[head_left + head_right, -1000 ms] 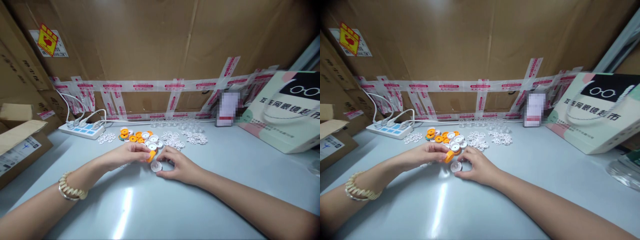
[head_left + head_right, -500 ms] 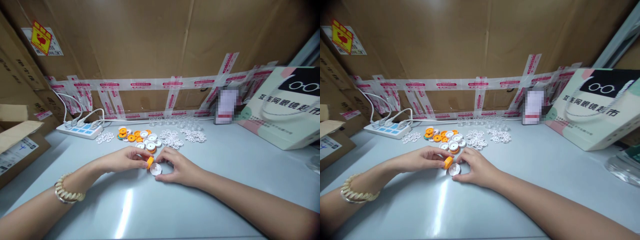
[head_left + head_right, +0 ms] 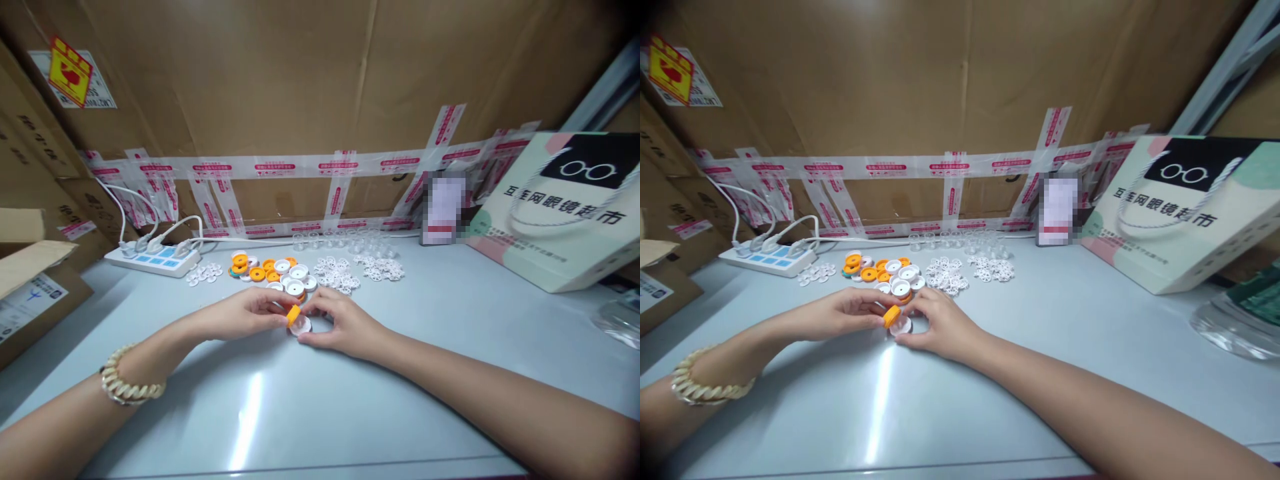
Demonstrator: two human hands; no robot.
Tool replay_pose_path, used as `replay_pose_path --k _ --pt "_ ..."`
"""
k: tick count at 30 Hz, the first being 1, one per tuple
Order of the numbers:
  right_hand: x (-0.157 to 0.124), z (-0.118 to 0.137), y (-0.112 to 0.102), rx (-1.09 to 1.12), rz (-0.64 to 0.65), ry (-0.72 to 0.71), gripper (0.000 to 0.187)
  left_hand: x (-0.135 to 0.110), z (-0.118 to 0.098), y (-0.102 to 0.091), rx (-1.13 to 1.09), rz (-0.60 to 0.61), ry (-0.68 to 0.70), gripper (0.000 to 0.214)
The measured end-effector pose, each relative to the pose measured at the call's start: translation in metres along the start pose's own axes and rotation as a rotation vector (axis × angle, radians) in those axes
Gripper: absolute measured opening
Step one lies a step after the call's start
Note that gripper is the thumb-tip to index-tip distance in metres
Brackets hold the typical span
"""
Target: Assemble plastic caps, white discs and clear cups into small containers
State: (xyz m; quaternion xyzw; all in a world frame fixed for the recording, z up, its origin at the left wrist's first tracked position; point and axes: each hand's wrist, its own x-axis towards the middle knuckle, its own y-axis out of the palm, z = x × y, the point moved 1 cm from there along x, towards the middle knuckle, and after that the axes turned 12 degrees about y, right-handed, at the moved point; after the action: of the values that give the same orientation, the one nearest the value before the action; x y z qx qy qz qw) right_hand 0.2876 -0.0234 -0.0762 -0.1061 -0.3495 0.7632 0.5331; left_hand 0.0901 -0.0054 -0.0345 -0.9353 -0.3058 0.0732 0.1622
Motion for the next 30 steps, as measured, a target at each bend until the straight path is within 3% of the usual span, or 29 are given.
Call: replay_pose_path --k 14,30 --pt "0.002 -0.003 0.001 -0.038 0.002 -0.011 0.024 0.003 -0.016 0.007 0.389 -0.014 0.096 0.031" --pt "0.003 -0.003 0.002 -0.057 -0.039 -0.044 0.022 0.004 -0.015 0.024 0.822 -0.064 0.265 0.018"
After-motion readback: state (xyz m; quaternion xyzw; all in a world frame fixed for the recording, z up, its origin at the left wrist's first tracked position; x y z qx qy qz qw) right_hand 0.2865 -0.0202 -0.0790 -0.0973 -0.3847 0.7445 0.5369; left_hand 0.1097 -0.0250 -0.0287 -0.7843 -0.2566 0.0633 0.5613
